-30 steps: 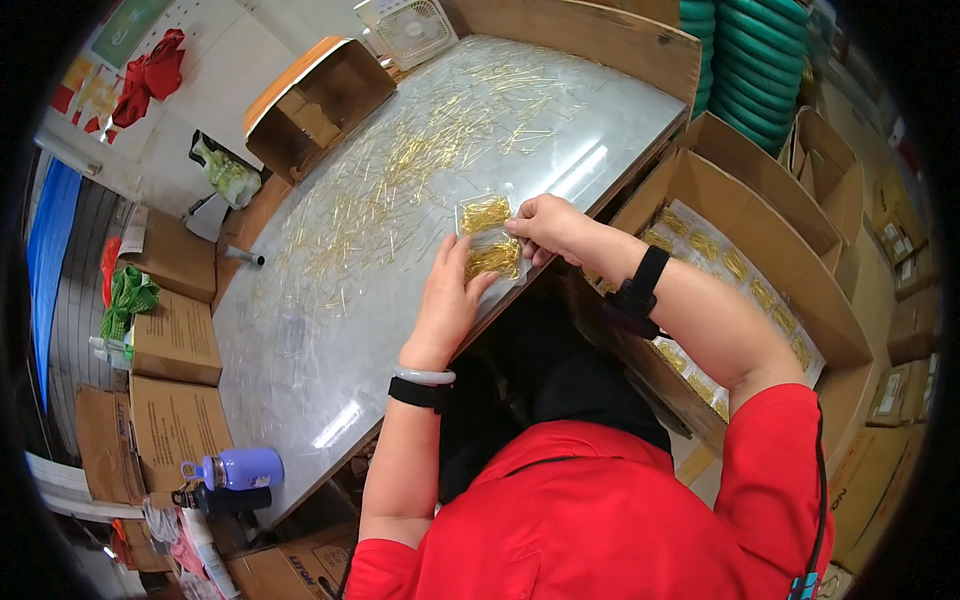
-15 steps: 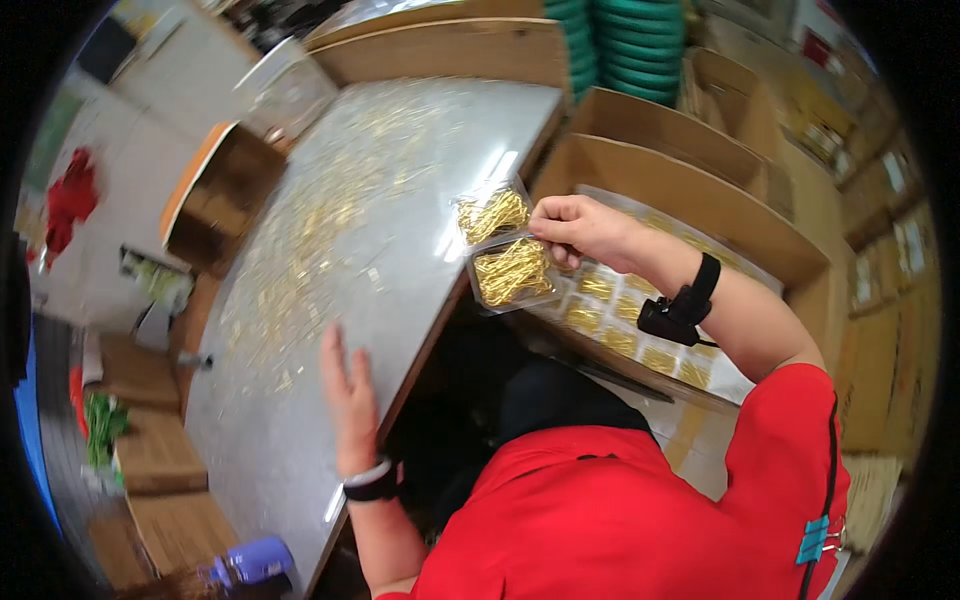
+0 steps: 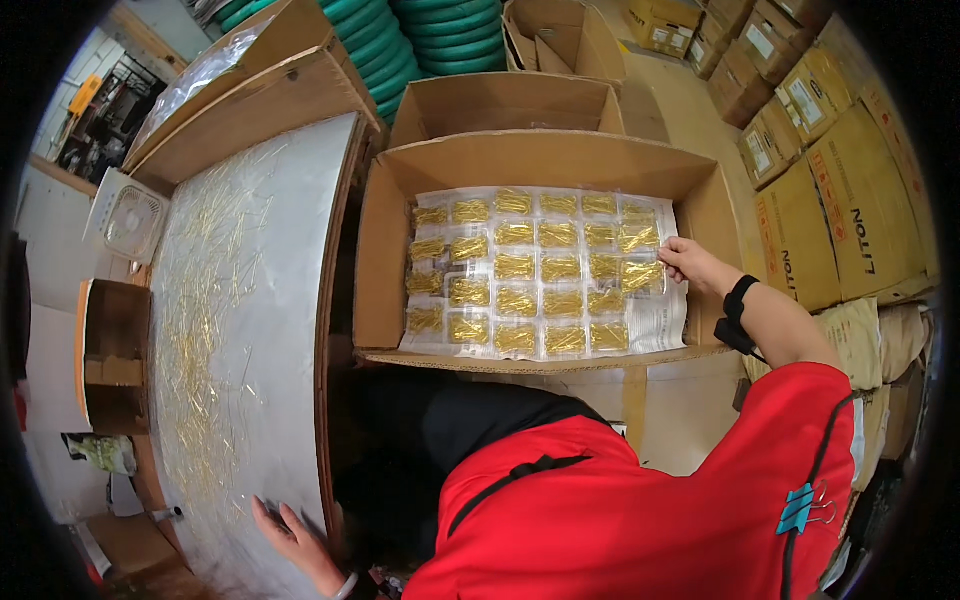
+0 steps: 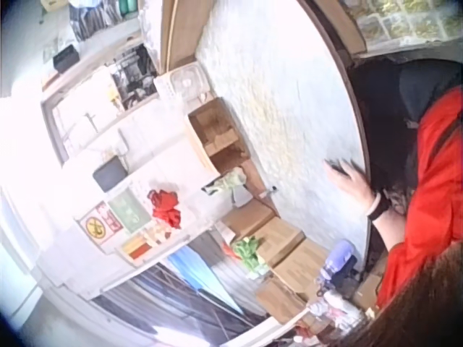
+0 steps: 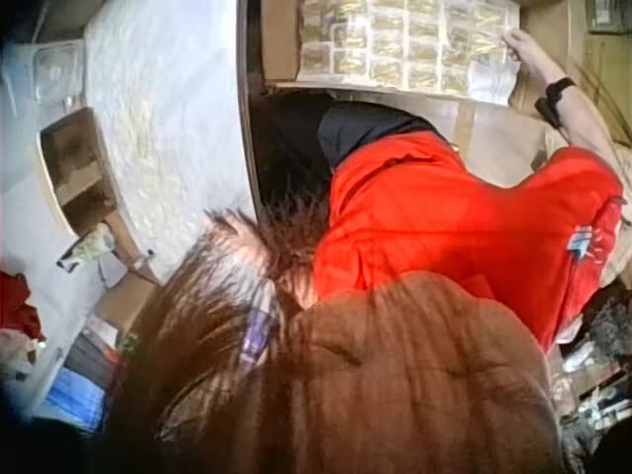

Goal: Sort and group small gold-colored metal pins on a table and place them into plastic bags.

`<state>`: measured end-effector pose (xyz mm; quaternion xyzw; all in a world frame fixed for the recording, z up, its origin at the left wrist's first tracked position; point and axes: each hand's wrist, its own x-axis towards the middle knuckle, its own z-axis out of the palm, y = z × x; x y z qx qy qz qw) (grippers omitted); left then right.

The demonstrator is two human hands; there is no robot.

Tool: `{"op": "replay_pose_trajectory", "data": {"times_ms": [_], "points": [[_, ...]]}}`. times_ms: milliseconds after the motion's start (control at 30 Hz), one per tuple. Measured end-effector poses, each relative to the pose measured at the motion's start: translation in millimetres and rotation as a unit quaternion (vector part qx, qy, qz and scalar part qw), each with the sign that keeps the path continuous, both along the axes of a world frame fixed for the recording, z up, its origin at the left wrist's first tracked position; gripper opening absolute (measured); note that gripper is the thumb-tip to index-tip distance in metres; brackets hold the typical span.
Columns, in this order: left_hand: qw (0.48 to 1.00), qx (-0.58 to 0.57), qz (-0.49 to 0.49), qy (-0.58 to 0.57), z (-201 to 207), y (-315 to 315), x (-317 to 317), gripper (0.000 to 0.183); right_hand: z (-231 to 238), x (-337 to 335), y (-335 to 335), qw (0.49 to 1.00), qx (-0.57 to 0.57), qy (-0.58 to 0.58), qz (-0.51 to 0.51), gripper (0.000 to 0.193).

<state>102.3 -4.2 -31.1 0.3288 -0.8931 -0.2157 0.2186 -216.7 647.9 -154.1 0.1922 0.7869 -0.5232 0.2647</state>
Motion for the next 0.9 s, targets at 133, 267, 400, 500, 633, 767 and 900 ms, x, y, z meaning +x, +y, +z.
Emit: {"op": "replay_pose_trajectory", "data": {"times_ms": [133,267,400,500,633,767,900], "points": [[0.998,-0.038,0.006,-0.049,5.3,13.8,-10.8,0.048,-19.7,-0.4,25.2,0.999,0.0,-0.021,-0.041,0.019],[0.992,-0.083,0.008,-0.089,1.3,12.3,-9.9,0.053,-26.2,-1.7,39.9,0.997,0.011,-0.045,-0.06,0.019],[0.937,-0.298,-0.035,-0.177,-29.9,-18.7,20.3,0.052,-25.8,-1.8,42.1,0.996,0.023,-0.07,-0.051,0.02],[0.902,-0.32,0.012,-0.289,-16.2,-6.4,10.4,0.051,-36.8,-4.3,46.0,0.992,0.037,-0.105,-0.053,0.02],[0.89,-0.373,-0.05,-0.256,-15.3,-4.7,11.1,0.052,-60.0,-18.0,52.4,0.987,0.079,-0.129,-0.054,0.021],[0.962,-0.179,-0.019,-0.206,10.4,16.8,-15.2,0.054,-72.8,-27.4,51.5,0.991,0.06,-0.107,-0.06,0.022],[0.843,-0.416,-0.101,-0.325,-23.9,-24.7,26.4,0.052,-82.2,-30.0,51.3,0.99,0.013,-0.113,-0.082,0.021]]}}
